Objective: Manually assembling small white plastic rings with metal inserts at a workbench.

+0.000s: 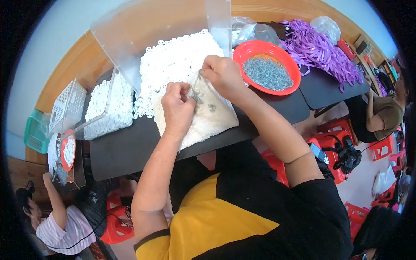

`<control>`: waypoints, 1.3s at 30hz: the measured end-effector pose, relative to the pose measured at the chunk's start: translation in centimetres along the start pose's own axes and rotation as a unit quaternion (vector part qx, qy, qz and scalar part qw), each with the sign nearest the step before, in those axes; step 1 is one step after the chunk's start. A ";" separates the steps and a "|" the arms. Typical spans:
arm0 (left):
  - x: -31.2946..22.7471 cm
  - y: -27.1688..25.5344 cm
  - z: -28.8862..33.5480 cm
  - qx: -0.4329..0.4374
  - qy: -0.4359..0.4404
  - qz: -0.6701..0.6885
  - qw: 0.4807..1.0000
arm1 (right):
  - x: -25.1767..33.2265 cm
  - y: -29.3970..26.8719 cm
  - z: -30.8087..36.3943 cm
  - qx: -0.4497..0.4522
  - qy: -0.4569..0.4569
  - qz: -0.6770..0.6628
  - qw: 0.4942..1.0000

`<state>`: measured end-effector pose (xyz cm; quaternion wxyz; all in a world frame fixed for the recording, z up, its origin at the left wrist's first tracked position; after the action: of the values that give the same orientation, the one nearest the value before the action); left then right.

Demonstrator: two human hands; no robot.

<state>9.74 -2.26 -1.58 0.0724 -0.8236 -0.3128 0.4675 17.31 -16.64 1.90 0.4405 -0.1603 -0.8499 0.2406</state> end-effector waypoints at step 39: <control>-0.3 -1.7 -0.6 0.101 -0.011 -0.062 0.993 | 0.3 0.8 1.2 0.033 -0.153 0.216 0.964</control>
<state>9.36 -0.97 -0.26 0.1810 -0.7857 -0.3152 0.5006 16.15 -16.17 1.08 0.2477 -0.2873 -0.8439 0.3793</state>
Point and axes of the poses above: each hand's wrist, its own z-axis away from the middle knuckle, its own y-axis out of the palm, x = y × z, the point moved 4 cm from there along -z, towards the middle knuckle, and after that the axes turned 9 degrees about y, right-handed, at the moved point
